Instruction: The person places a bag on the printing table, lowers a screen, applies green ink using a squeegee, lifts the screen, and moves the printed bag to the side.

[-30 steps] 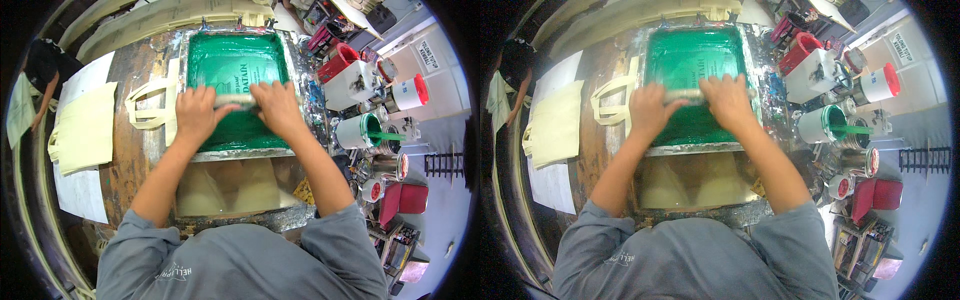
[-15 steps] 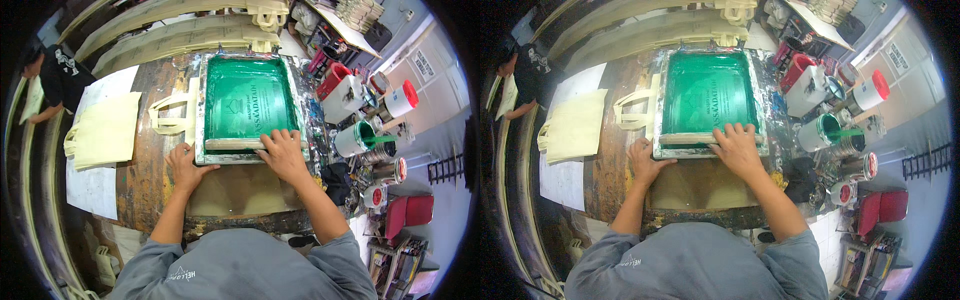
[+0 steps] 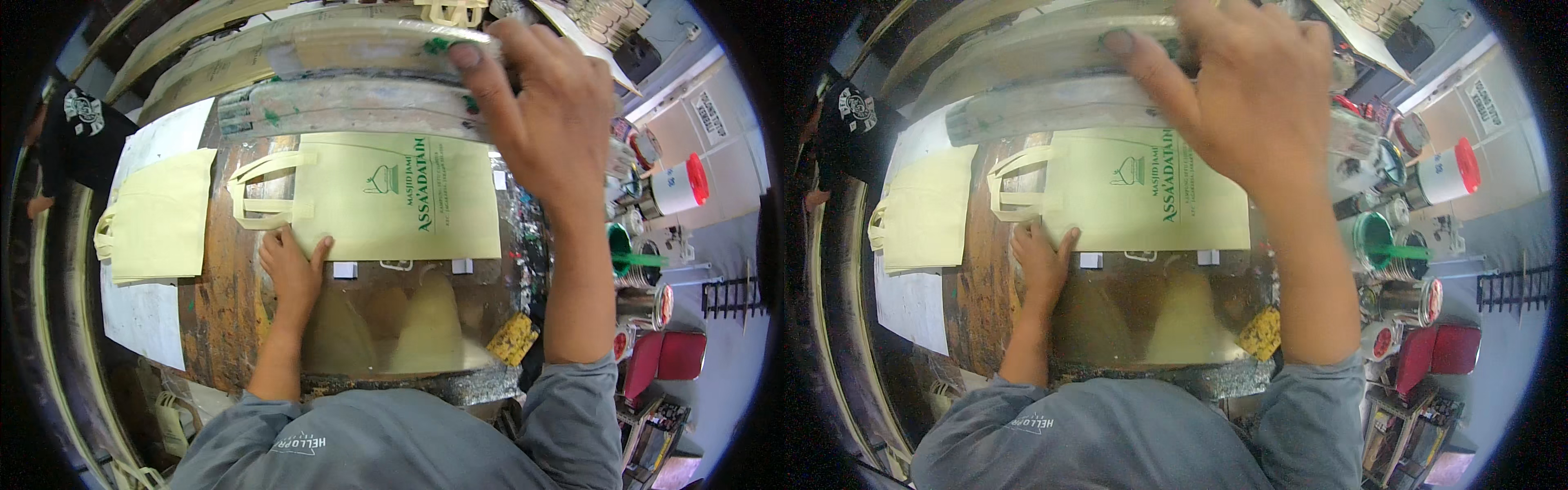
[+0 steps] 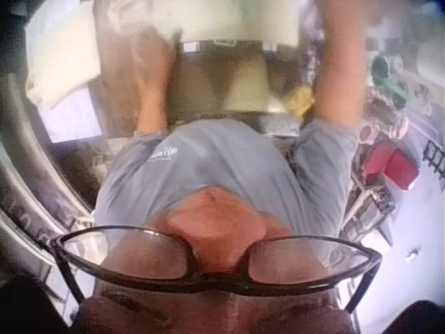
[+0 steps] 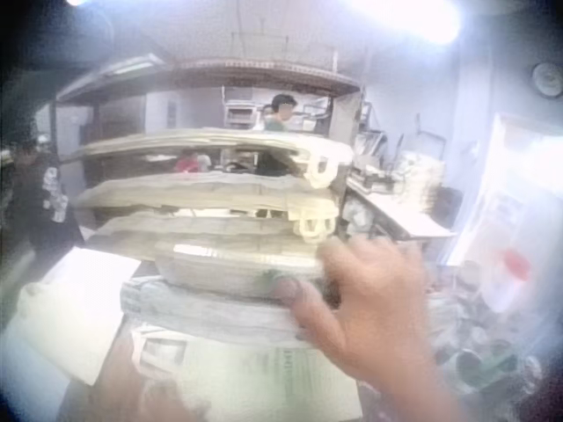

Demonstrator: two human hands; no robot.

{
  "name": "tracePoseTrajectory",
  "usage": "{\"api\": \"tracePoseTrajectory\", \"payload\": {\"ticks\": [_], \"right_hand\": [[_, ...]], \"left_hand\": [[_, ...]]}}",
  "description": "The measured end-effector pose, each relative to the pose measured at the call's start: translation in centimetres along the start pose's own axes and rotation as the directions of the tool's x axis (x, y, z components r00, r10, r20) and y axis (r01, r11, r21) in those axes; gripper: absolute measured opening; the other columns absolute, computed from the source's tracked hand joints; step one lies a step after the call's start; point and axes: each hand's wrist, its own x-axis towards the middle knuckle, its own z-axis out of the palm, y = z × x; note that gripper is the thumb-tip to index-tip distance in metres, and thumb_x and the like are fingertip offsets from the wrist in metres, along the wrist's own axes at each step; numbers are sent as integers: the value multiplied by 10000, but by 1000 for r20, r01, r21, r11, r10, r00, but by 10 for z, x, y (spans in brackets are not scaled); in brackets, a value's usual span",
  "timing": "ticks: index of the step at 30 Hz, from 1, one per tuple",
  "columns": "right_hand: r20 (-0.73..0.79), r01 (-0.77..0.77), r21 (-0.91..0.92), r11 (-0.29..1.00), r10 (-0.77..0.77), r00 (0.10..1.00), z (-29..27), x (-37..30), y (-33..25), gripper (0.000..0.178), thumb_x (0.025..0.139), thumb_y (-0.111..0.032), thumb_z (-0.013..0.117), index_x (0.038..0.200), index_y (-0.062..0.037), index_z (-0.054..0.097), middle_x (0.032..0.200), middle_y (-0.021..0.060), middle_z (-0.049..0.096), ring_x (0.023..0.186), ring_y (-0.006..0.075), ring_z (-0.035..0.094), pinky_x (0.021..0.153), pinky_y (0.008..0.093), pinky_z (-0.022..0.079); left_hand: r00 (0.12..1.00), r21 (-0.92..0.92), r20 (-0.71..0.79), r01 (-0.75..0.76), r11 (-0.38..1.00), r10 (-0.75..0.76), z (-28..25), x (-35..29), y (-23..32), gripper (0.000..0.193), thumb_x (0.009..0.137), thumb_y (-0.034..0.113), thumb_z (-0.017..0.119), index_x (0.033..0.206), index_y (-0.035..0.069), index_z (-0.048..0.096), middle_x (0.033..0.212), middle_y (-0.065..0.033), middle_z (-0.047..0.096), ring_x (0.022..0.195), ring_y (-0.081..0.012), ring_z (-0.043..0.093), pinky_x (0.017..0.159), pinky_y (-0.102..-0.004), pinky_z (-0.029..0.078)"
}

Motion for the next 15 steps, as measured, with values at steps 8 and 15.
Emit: {"api": "tracePoseTrajectory", "payload": {"ticks": [8, 15], "right_hand": [[104, -141, 30, 990, 138, 985, 5, 35, 14, 564, 1089, -576, 553, 1170, -49, 736, 998, 238, 714, 971, 438, 707, 870, 483, 524], [59, -1, -158, 987, 11, 998, 4, 10, 12, 520, 1109, -502, 550, 1308, -51, 715, 1146, 226, 740, 1081, 429, 713, 960, 473, 518]], "left_hand": [[991, -682, 108, 133, 719, -81, 9, 98, -61, 480, 961, 261, 805, 1287, -67, 677, 1227, -264, 741, 1154, -357, 716, 1016, -462, 542], [983, -747, -32, 97, 658, -181, -62, 195, -294, 423, 953, 247, 851, 1235, -37, 711, 1077, -124, 776, 965, -167, 701, 842, -339, 569]]}}
